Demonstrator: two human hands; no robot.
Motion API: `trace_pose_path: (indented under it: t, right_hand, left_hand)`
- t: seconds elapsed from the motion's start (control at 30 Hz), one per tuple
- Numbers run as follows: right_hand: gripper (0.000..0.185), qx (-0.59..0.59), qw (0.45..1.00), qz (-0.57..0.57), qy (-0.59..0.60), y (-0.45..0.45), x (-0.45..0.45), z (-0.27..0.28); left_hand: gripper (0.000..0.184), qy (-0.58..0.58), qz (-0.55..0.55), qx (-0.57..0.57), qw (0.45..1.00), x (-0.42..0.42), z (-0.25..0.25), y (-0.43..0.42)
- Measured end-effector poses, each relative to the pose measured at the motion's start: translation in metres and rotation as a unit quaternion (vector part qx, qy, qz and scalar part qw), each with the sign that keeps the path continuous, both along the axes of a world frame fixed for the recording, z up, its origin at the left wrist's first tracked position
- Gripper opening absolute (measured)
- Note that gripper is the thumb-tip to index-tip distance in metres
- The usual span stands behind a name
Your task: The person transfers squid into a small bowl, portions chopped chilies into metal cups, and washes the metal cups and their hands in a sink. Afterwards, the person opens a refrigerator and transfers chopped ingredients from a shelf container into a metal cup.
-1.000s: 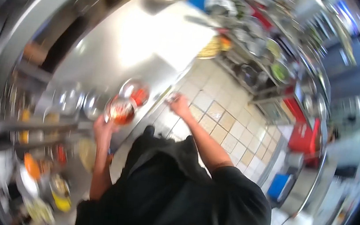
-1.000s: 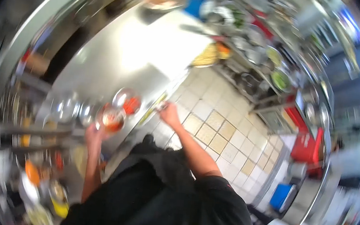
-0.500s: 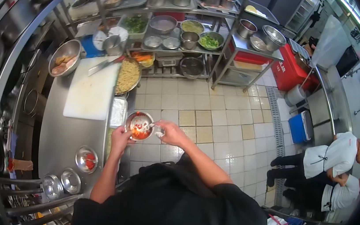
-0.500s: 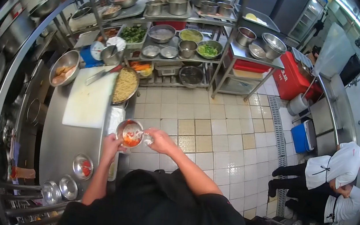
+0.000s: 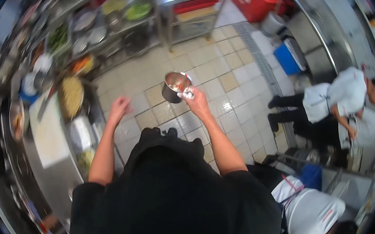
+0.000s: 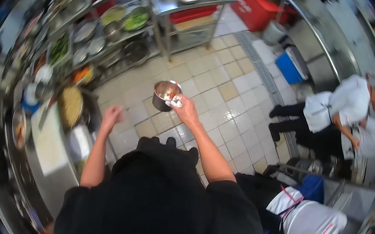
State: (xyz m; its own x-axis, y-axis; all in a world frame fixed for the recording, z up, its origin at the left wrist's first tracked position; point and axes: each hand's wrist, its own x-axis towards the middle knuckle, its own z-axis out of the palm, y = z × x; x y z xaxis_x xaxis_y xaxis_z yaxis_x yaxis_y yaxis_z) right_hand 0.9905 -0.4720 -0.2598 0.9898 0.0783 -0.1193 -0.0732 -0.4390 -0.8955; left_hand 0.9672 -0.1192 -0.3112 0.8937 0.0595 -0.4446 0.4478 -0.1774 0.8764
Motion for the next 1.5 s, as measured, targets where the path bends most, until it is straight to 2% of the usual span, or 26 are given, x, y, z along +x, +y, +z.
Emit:
trace_pose_path:
  t: [0.03, 0.07, 0.1, 0.13, 0.2, 0.23, 0.3, 0.37, 0.5, 0.6, 0.67, 0.7, 0.73, 0.77, 0.8, 0.83, 0.9, 0.97, 1.03, 1.17, 1.23, 1.3, 1.37, 1.47, 1.5]
  right_hand:
    - [0.031, -0.007, 0.999, -0.044, 0.011, -0.02, 0.006, -0.012]
    - [0.031, -0.012, 0.996, -0.091, 0.021, -0.035, 0.004, -0.026]
    - [0.032, -0.015, 0.99, -0.138, 0.034, -0.059, 0.007, -0.037]
    - [0.032, -0.022, 0.984, -0.172, 0.028, -0.084, 0.01, -0.048]
    - [0.033, -0.041, 0.971, -0.235, 0.026, -0.13, 0.005, -0.068]
    - [0.036, -0.061, 0.963, -0.255, 0.066, -0.153, 0.002, -0.075]
    - [0.038, -0.051, 0.943, -0.316, 0.091, -0.184, -0.006, -0.088]
    - [0.042, -0.021, 0.918, -0.376, 0.123, -0.231, -0.015, -0.097]
    - [0.04, -0.119, 0.852, -0.496, 0.12, -0.291, -0.028, -0.087]
    - [0.042, -0.124, 0.818, -0.551, 0.108, -0.333, -0.039, -0.083]
    - [0.041, -0.122, 0.798, -0.582, 0.099, -0.362, -0.045, -0.085]
    - [0.038, -0.106, 0.79, -0.597, 0.088, -0.373, -0.044, -0.076]
    - [0.036, -0.101, 0.785, -0.609, 0.055, -0.387, -0.044, -0.083]
    - [0.034, -0.09, 0.778, -0.621, 0.015, -0.406, -0.054, -0.096]
    - [0.032, -0.085, 0.768, -0.633, 0.042, -0.424, -0.056, -0.105]
    - [0.029, -0.081, 0.76, -0.641, 0.075, -0.437, -0.053, -0.111]
    - [0.026, -0.013, 0.746, -0.66, 0.09, -0.461, -0.038, -0.107]
    - [0.023, 0.018, 0.739, -0.668, 0.087, -0.49, -0.017, -0.105]
    - [0.023, 0.022, 0.754, -0.65, 0.091, -0.527, -0.007, -0.097]
    - [0.023, 0.036, 0.802, -0.594, 0.049, -0.576, 0.063, -0.051]
    - [0.024, -0.009, 0.831, -0.555, 0.035, -0.609, 0.107, -0.032]
    - [0.024, -0.087, 0.857, -0.504, -0.064, -0.644, 0.153, -0.014]
    - [0.029, -0.128, 0.861, -0.489, -0.045, -0.681, 0.201, 0.006]
    - [0.03, -0.153, 0.862, -0.468, -0.121, -0.729, 0.271, 0.027]
    - [0.032, -0.164, 0.861, -0.469, -0.108, -0.741, 0.289, 0.033]
  left_hand:
    - [0.027, -0.012, -0.004, 0.059, 0.998, -0.009, -0.023, 0.008]
    - [0.026, 0.017, -0.066, 0.165, 0.984, -0.023, -0.071, 0.041]
    - [0.027, 0.019, -0.098, 0.254, 0.962, -0.052, -0.163, 0.091]
    - [0.029, 0.041, -0.122, 0.274, 0.953, -0.088, -0.17, 0.101]
    - [0.027, 0.196, -0.169, 0.267, 0.928, -0.109, -0.163, 0.099]
    - [0.027, 0.264, -0.185, 0.262, 0.91, -0.114, -0.169, 0.096]
    - [0.025, 0.32, -0.227, 0.262, 0.882, -0.082, -0.175, 0.091]
    - [0.024, 0.322, -0.278, 0.272, 0.863, -0.008, -0.173, 0.064]
    - [0.021, 0.26, -0.359, 0.277, 0.852, 0.17, -0.175, -0.014]
    - [0.02, 0.15, -0.381, 0.251, 0.877, 0.318, -0.184, -0.092]
    - [0.019, 0.025, -0.377, 0.19, 0.906, 0.425, -0.181, -0.168]
    - [0.018, -0.027, -0.345, 0.135, 0.928, 0.463, -0.173, -0.209]
    - [0.021, -0.083, -0.27, 0.097, 0.954, 0.477, -0.111, -0.278]
    - [0.024, -0.078, -0.167, 0.042, 0.982, 0.488, -0.079, -0.332]
    - [0.023, -0.108, -0.192, 0.019, 0.975, 0.506, -0.055, -0.373]
    - [0.023, -0.111, -0.2, 0.041, 0.973, 0.516, -0.036, -0.406]
    - [0.023, -0.139, -0.213, -0.012, 0.967, 0.508, -0.022, -0.465]
    - [0.02, -0.139, -0.322, 0.043, 0.936, 0.492, -0.018, -0.501]
    - [0.019, -0.044, -0.322, 0.01, 0.946, 0.457, -0.037, -0.536]
    - [0.022, -0.01, -0.362, 0.066, 0.93, 0.436, -0.048, -0.575]
    - [0.024, 0.005, -0.353, 0.074, 0.933, 0.442, -0.047, -0.593]
    - [0.025, -0.016, -0.35, 0.094, 0.932, 0.469, -0.055, -0.613]
    - [0.027, -0.033, -0.346, 0.109, 0.931, 0.497, -0.073, -0.63]
    - [0.027, -0.042, -0.382, 0.149, 0.911, 0.548, -0.1, -0.667]
    - [0.026, -0.041, -0.395, 0.154, 0.905, 0.558, -0.103, -0.686]
